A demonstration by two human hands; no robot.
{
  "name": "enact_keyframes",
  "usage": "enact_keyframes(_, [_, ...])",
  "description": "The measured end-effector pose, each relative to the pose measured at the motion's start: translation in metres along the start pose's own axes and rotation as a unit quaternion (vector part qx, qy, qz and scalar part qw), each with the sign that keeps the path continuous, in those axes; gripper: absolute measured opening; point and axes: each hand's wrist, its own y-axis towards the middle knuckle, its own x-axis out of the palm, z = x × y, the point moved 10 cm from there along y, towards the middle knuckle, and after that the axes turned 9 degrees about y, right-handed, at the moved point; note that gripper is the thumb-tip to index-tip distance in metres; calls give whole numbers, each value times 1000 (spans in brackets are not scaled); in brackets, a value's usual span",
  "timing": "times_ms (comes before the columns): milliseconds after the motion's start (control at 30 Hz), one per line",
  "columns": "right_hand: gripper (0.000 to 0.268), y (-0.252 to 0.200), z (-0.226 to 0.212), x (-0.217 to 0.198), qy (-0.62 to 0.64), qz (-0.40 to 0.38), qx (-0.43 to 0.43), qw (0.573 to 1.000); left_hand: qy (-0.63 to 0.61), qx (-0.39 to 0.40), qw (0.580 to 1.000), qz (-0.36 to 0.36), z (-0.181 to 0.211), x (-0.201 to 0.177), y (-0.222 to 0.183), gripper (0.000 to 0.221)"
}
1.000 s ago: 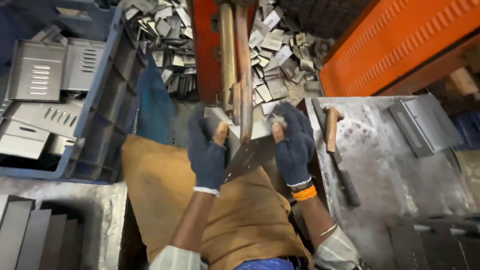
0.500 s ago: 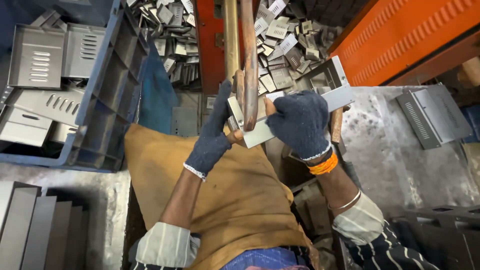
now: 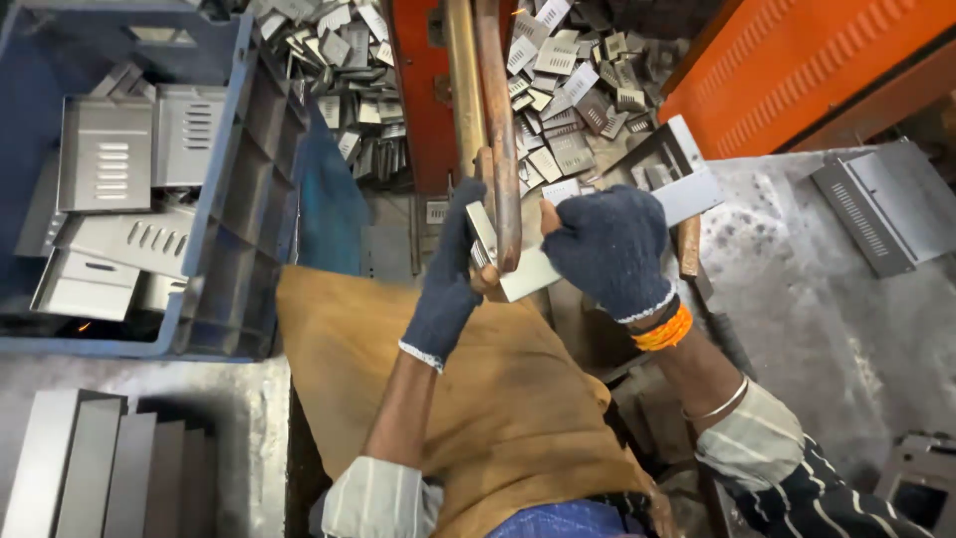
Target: The person is assembling and spot welding metal casing components together using a welding machine.
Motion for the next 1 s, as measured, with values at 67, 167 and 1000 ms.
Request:
enact_keyframes(67, [38, 2, 4, -2, 0, 12, 18, 1000, 5, 18, 1000, 4, 21, 3, 3, 103])
enact_keyframes(167, [36, 20, 7, 3, -29, 37, -12, 999, -45, -4, 999, 21, 9, -6, 22, 104])
enact_keyframes(1000, [28, -153, 63, 25, 437, 212, 249, 838, 251, -50, 937, 237, 66, -63, -91, 54])
